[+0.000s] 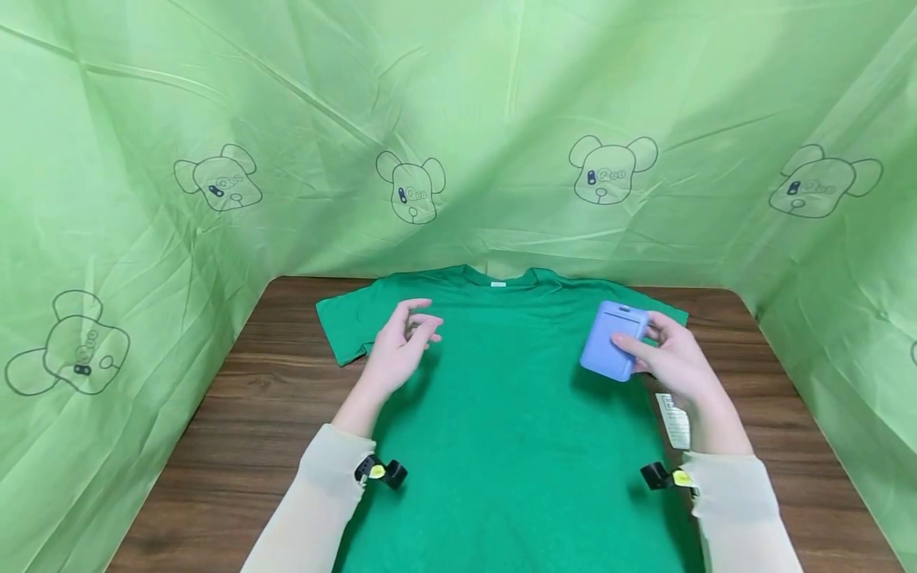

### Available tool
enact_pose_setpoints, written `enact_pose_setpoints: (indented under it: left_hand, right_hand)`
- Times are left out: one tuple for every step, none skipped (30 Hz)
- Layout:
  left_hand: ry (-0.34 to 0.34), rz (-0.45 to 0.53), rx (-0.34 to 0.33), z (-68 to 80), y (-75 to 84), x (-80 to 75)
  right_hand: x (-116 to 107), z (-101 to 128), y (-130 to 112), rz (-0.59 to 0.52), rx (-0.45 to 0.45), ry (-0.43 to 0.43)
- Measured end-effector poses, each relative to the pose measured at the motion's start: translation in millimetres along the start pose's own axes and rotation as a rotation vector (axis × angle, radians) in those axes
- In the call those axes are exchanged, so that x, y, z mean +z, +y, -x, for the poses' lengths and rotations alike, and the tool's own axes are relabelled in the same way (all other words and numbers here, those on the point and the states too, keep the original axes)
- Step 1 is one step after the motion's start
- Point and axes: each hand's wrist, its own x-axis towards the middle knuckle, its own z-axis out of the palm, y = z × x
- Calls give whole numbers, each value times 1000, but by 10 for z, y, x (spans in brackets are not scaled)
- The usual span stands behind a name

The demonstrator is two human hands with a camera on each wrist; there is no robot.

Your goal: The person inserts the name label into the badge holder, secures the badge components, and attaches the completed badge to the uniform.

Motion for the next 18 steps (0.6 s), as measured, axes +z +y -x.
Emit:
enact_pose_setpoints:
  left_hand:
    - [-4, 26, 0, -11, 18, 46]
    - [-7, 51, -1, -22, 35, 92]
    - [-10, 75, -3, -33, 46, 139]
    - [-12, 98, -5, -46, 54, 188]
    - [-14, 117, -6, -58, 58, 235]
    - [-18, 131, -8, -69, 63, 281]
    - [-22, 142, -9, -78, 65, 324]
    - [-27, 153, -12, -86, 68, 366]
    - [-33, 164, -12, -94, 68, 405]
    - [-40, 175, -13, -100, 67, 442]
    - [-46, 185, -15, -104, 67, 475]
    - [-52, 193, -16, -107, 65, 505]
    - [-56, 199, -18, -108, 63, 532]
    - [-58, 204, -20, -109, 59, 558]
    - [-60, 208, -21, -109, 51, 581]
    - [-62, 212, -24, -107, 44, 604]
    - [-64, 215, -25, -105, 39, 625]
    - [-67, 216, -27, -105, 27, 647]
  right_hand:
    - [64, -14, -39, -8, -10, -8]
    - [129, -30, -73, -13, -19, -16]
    - [194, -47, -104, -19, -27, -23]
    - [254, -69, -127, -23, -33, -32]
    - [313, -90, -145, -31, -37, -39]
    - [370, -111, -158, -41, -38, -46]
    - [427, -128, -171, -51, -36, -52]
    - [482, -144, -179, -64, -35, -59]
    - [536, -157, -186, -74, -35, -65]
    - [589, -167, -189, -79, -37, -70]
    - [640, -175, -192, -82, -41, -74]
    - [690, -179, -195, -84, -46, -78]
    - [737, -182, -196, -87, -51, -84]
    - [781, -186, -194, -89, -58, -90]
    - [822, -189, -191, -90, -65, -96]
    - [859, -193, -186, -92, -72, -102]
    - [891, -197, -178, -103, -76, -109]
    - [921, -200, -170, -115, -79, -116]
